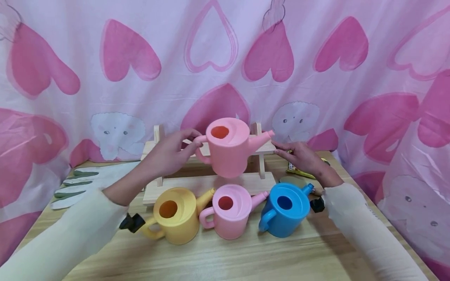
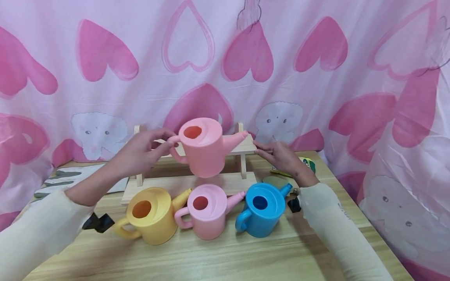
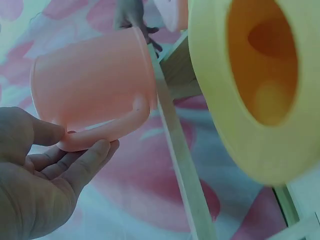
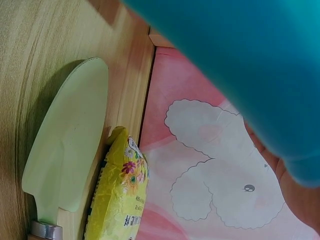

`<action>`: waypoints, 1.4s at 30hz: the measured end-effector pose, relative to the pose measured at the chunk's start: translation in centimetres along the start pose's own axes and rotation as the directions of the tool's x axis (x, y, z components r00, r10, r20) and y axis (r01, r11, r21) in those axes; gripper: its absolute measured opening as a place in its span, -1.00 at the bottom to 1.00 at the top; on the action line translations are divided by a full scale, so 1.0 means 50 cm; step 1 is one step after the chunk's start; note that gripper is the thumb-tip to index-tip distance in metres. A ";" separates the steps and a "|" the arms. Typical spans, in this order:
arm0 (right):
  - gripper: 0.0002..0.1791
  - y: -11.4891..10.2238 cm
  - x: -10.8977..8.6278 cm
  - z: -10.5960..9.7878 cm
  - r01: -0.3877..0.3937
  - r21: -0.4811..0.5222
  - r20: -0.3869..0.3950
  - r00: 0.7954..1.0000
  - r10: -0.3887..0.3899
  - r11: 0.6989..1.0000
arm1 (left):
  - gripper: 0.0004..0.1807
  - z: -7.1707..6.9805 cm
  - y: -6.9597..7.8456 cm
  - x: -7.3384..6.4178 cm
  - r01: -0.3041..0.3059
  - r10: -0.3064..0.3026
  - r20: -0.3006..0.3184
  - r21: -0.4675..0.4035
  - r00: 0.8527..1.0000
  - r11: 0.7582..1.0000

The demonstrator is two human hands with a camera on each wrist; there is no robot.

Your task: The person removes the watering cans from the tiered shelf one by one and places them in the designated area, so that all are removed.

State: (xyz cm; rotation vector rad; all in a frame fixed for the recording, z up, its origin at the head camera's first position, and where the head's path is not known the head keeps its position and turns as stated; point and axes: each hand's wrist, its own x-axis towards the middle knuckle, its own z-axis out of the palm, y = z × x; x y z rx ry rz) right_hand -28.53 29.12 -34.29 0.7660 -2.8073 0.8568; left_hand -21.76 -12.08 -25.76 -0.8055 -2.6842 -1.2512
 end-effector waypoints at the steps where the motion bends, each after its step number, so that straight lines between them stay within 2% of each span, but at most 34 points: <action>1: -0.47 -0.001 0.000 0.000 -0.002 -0.001 0.000 1.000 0.002 1.000 | -0.73 -0.006 -0.003 -0.006 0.000 0.000 -0.009 0.001 1.000 1.000; 5: -0.46 -0.003 0.001 0.001 0.004 -0.002 0.000 1.000 -0.004 1.000 | -0.73 -0.033 -0.015 -0.039 0.001 0.000 -0.046 0.025 0.999 1.000; 14: -0.44 -0.008 0.001 -0.002 -0.015 -0.014 0.005 1.000 0.015 1.000 | -0.66 -0.089 -0.037 -0.137 0.113 -0.101 -0.129 0.087 0.986 0.990; 19: -0.43 -0.009 -0.003 0.000 -0.027 -0.011 0.010 1.000 0.027 1.000 | -0.65 -0.116 -0.061 -0.183 0.112 -0.088 -0.195 0.116 0.977 0.987; 26: -0.44 -0.009 -0.005 0.001 -0.030 -0.006 0.008 1.000 0.030 1.000 | -0.70 -0.147 -0.103 -0.244 0.131 -0.081 -0.293 0.155 0.953 0.979; 29: -0.44 -0.008 -0.004 0.000 -0.028 -0.006 0.002 1.000 0.028 1.000 | -0.72 -0.161 -0.127 -0.271 0.123 -0.079 -0.316 0.123 0.946 0.985; 32: -0.44 -0.008 -0.005 0.000 -0.024 -0.001 -0.005 1.000 0.024 1.000 | -0.75 -0.177 -0.148 -0.301 0.148 -0.102 -0.343 0.110 0.934 0.983; 36: -0.43 -0.008 -0.009 0.002 -0.036 0.007 -0.002 0.999 0.036 0.999 | -0.78 -0.191 -0.170 -0.338 0.186 -0.131 -0.356 0.124 0.925 0.975; 39: -0.42 -0.008 -0.010 0.003 -0.042 0.004 -0.002 0.999 0.042 0.999 | -0.78 -0.193 -0.184 -0.358 0.183 -0.126 -0.345 0.139 0.930 0.973; 42: -0.43 -0.008 -0.007 0.002 -0.033 -0.007 -0.010 0.999 0.033 0.999 | -0.79 -0.186 -0.194 -0.374 0.195 -0.130 -0.349 0.159 0.928 0.968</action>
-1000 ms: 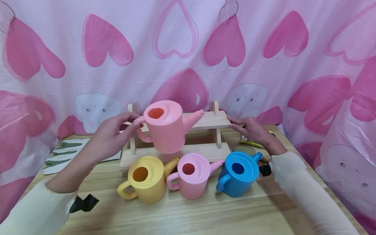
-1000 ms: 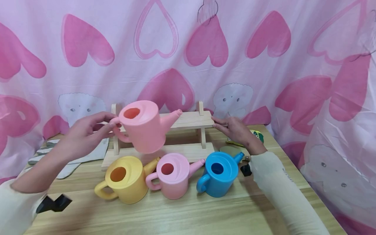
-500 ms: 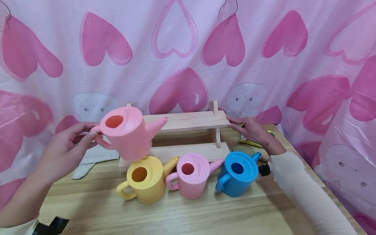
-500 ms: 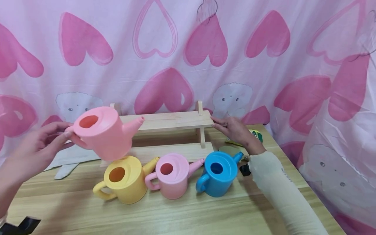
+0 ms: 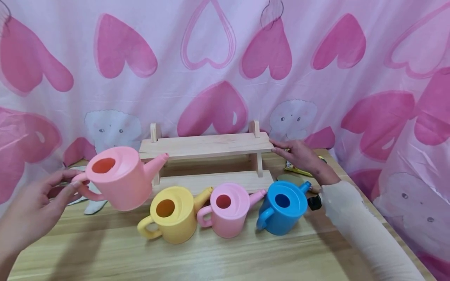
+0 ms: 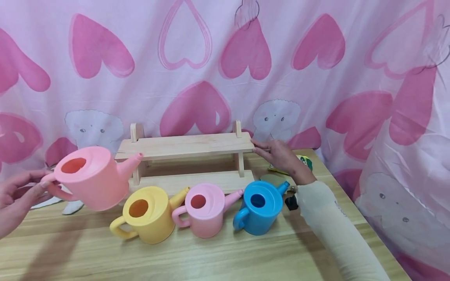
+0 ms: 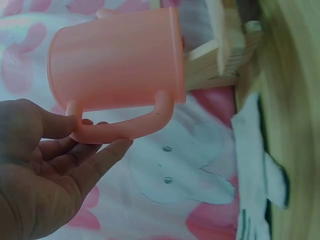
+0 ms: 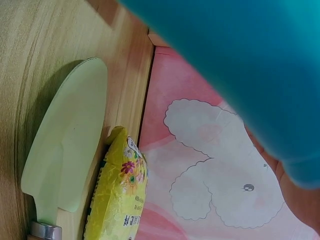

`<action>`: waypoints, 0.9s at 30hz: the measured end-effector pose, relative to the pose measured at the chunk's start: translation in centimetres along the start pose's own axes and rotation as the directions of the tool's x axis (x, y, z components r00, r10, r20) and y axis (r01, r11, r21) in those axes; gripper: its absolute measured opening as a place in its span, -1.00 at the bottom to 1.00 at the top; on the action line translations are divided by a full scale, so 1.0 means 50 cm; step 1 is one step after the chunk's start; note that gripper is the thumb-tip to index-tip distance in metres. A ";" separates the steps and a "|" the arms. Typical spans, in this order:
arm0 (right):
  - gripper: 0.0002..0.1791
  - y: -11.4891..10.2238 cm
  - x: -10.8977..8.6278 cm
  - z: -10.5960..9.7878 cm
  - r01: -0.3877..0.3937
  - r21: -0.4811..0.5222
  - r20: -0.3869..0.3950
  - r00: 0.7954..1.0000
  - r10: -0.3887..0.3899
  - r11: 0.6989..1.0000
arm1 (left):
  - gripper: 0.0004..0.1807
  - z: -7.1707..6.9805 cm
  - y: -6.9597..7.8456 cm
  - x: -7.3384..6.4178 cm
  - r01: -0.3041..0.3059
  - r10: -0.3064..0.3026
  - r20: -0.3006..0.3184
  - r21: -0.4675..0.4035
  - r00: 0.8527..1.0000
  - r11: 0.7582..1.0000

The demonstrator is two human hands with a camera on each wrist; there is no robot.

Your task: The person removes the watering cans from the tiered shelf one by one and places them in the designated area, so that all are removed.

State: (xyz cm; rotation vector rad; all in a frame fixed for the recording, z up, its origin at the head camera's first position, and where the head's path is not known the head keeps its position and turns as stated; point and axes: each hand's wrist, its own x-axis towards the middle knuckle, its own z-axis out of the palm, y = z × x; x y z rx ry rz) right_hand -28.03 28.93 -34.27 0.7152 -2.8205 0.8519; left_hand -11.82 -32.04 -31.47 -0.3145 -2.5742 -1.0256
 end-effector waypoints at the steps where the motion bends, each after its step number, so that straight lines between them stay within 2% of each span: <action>1: -0.43 -0.001 0.001 0.000 0.003 -0.001 -0.001 1.000 -0.003 1.000 | -0.79 0.003 -0.003 -0.005 0.001 -0.001 0.002 -0.006 1.000 1.000; 3: -0.43 -0.001 0.003 0.000 0.005 -0.002 0.000 1.000 -0.005 1.000 | -0.76 0.007 -0.009 -0.016 0.003 -0.003 -0.008 -0.011 1.000 1.000; 5: -0.43 -0.002 0.004 0.000 0.001 0.000 0.005 1.000 -0.001 1.000 | -0.69 0.012 -0.015 -0.027 0.009 -0.010 -0.005 -0.053 1.000 0.999; 9: -0.42 -0.002 0.002 0.000 -0.010 -0.001 0.009 1.000 0.010 1.000 | -0.56 0.020 -0.028 -0.046 -0.011 0.011 0.001 -0.167 1.000 0.986; 12: -0.42 -0.003 0.000 -0.001 -0.009 -0.001 0.004 1.000 0.009 1.000 | -0.55 0.026 -0.036 -0.059 -0.036 0.036 -0.003 -0.203 0.999 0.978; 18: -0.43 -0.002 -0.003 -0.002 0.001 0.005 -0.002 1.000 -0.001 1.000 | -0.54 0.037 -0.043 -0.083 -0.020 0.020 0.002 -0.169 1.000 0.985; 24: -0.43 -0.001 0.001 -0.002 0.005 0.000 -0.003 1.000 -0.005 1.000 | -0.73 0.046 -0.056 -0.105 0.075 -0.070 0.044 -0.101 0.997 0.992; 27: -0.43 -0.001 0.001 -0.001 0.004 -0.003 -0.003 1.000 -0.004 1.000 | -0.76 0.049 -0.062 -0.113 0.110 -0.106 0.045 -0.106 0.993 0.988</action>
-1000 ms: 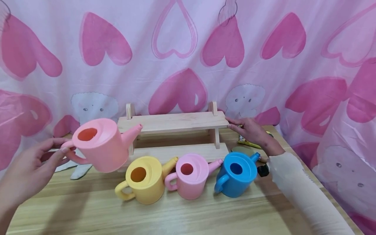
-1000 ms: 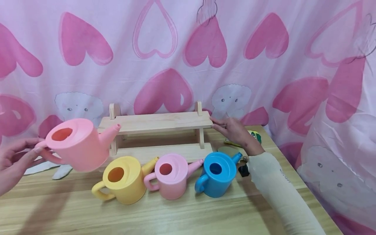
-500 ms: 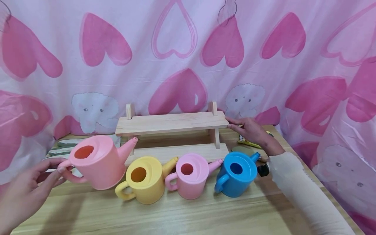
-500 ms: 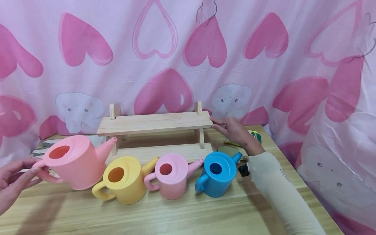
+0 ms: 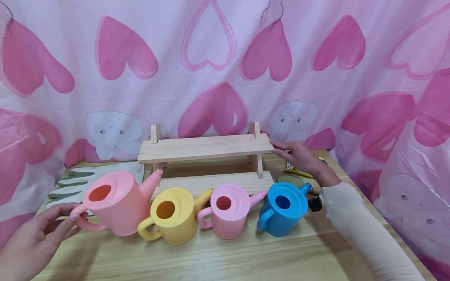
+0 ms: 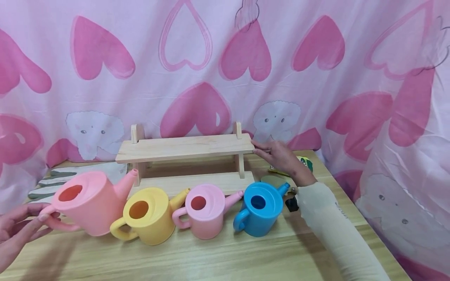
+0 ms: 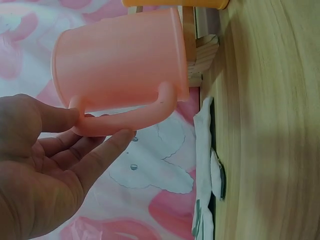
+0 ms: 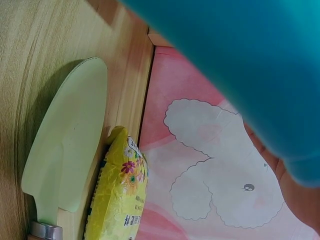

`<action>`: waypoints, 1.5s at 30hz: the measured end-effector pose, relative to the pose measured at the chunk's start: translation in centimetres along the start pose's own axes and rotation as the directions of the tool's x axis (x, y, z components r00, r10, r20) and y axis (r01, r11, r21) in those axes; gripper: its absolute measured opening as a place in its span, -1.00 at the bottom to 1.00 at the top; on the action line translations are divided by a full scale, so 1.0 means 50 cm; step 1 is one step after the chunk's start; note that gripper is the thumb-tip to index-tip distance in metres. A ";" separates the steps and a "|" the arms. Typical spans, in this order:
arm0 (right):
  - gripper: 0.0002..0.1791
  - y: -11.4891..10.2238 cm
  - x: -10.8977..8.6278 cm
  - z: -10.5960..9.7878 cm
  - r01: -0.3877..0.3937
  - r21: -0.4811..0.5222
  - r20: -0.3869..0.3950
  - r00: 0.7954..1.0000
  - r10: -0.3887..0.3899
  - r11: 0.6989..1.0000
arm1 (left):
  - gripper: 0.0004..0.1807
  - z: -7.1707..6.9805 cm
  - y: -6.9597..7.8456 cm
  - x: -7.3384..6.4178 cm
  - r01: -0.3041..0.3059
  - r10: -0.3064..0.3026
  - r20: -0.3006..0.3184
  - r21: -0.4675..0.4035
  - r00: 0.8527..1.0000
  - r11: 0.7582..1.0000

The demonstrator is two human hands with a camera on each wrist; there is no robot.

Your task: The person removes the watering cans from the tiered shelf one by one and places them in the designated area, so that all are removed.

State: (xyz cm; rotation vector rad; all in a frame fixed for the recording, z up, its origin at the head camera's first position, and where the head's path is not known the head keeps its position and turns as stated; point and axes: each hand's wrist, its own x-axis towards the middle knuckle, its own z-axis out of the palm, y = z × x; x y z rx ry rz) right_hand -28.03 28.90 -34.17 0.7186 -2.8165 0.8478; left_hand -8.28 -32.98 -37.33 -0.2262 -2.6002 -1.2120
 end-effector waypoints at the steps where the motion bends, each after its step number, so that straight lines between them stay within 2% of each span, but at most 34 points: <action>1: -0.43 0.000 0.000 0.000 0.000 0.001 0.000 1.000 0.000 1.000 | -0.76 0.000 -0.002 -0.003 0.004 -0.004 0.000 -0.016 1.000 1.000; 7: -0.44 -0.002 -0.001 -0.001 -0.004 0.007 -0.002 1.000 0.004 1.000 | -0.57 -0.001 -0.012 -0.021 -0.044 0.042 -0.019 -0.093 0.999 0.995; 13: -0.44 -0.002 -0.001 0.001 -0.009 0.005 -0.004 1.000 0.009 1.000 | -0.58 0.004 -0.012 -0.037 -0.051 0.049 -0.026 -0.101 0.998 0.994; 18: -0.44 -0.001 -0.002 0.001 -0.004 0.004 -0.006 1.000 0.004 1.000 | -0.57 0.013 -0.018 -0.043 -0.060 0.062 0.009 -0.117 0.998 0.991; 26: -0.43 0.000 -0.002 0.002 -0.008 -0.003 -0.004 1.000 0.008 1.000 | -0.79 0.024 -0.034 -0.053 0.006 -0.009 0.060 0.040 0.998 0.999; 30: -0.43 0.001 -0.002 0.003 -0.007 -0.003 -0.006 1.000 0.007 1.000 | -0.78 0.030 -0.041 -0.053 0.063 -0.072 0.091 0.102 0.993 0.993; 31: -0.43 0.001 -0.002 0.003 -0.006 -0.001 -0.006 1.000 0.006 1.000 | -0.76 0.031 -0.042 -0.053 0.083 -0.094 0.101 0.110 0.990 0.990; 34: -0.44 0.000 -0.002 0.003 -0.007 0.005 -0.006 1.000 0.007 1.000 | -0.75 0.034 -0.043 -0.052 0.096 -0.110 0.109 0.119 0.988 0.988; 38: -0.45 0.000 -0.002 0.004 -0.007 0.009 -0.006 1.000 0.007 1.000 | -0.78 0.036 -0.041 -0.052 0.073 -0.086 0.099 0.134 0.991 0.988; 45: -0.44 0.001 -0.002 0.003 -0.019 0.012 -0.002 1.000 0.019 1.000 | -0.79 0.039 -0.036 -0.053 0.112 -0.129 0.103 0.157 0.986 0.981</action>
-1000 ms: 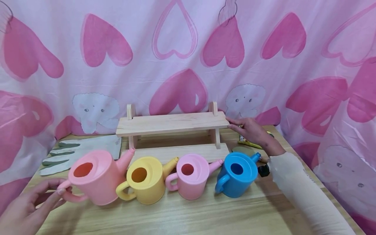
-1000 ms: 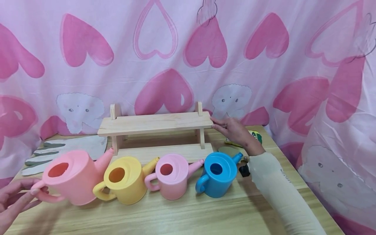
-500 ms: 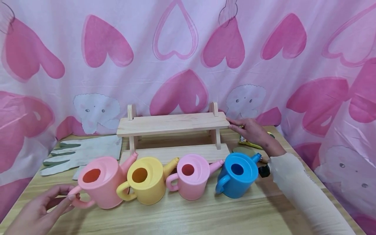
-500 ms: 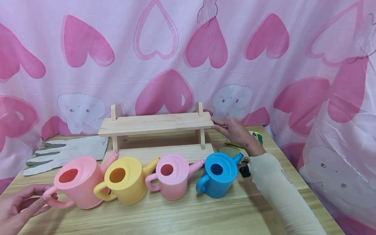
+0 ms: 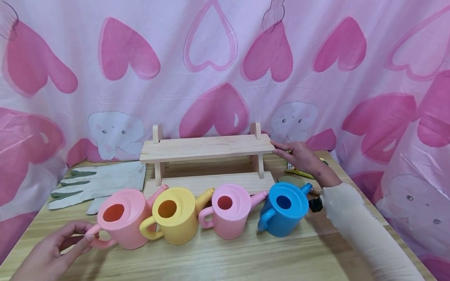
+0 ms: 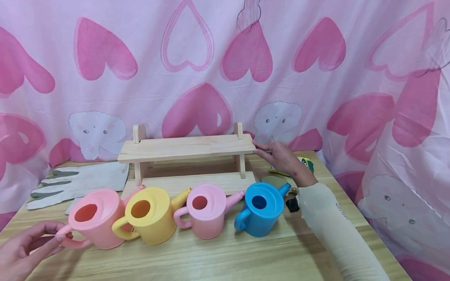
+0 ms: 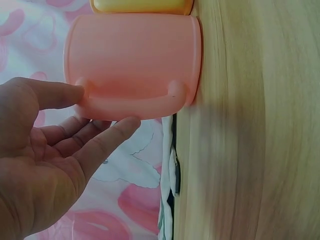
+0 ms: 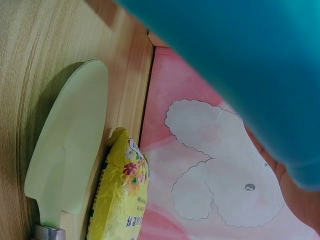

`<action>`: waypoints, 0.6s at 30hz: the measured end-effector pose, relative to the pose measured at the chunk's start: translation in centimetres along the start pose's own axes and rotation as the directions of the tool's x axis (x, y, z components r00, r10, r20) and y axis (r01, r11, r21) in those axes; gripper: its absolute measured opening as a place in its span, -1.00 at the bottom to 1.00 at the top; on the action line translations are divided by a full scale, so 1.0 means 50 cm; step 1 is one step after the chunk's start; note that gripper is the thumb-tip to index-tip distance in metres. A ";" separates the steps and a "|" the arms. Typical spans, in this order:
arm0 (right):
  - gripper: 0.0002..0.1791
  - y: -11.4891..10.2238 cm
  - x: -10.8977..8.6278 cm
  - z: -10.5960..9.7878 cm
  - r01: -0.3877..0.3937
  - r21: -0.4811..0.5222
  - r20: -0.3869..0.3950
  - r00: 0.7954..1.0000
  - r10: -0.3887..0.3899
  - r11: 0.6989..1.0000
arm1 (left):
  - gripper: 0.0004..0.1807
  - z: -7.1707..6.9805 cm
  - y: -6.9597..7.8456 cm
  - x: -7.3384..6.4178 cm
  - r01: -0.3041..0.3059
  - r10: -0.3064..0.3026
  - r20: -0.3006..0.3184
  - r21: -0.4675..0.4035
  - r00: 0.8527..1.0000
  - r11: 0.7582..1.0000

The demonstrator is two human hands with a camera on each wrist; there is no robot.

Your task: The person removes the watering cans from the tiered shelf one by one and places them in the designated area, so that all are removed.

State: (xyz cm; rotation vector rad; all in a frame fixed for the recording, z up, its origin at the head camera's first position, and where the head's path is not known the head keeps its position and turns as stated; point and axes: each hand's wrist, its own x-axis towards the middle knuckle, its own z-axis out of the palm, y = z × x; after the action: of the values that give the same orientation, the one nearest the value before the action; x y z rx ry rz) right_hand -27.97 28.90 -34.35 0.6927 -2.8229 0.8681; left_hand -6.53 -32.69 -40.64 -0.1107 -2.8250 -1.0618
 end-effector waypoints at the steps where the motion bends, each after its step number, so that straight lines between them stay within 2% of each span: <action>1: -0.44 0.000 0.000 0.000 -0.002 -0.001 0.000 1.000 0.002 1.000 | -0.79 0.001 0.002 0.001 0.004 -0.004 0.000 -0.001 1.000 1.000; 18: -0.44 0.005 -0.005 0.000 0.028 -0.012 -0.014 0.999 -0.028 1.000 | -0.80 0.010 0.001 -0.001 -0.052 0.052 -0.018 -0.012 0.998 0.999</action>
State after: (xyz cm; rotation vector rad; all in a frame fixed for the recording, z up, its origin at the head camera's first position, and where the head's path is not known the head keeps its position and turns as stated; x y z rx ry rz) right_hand -27.87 29.20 -34.54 0.7199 -2.7960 0.8484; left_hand -6.54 -32.32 -41.01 -0.1741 -2.7838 -1.0634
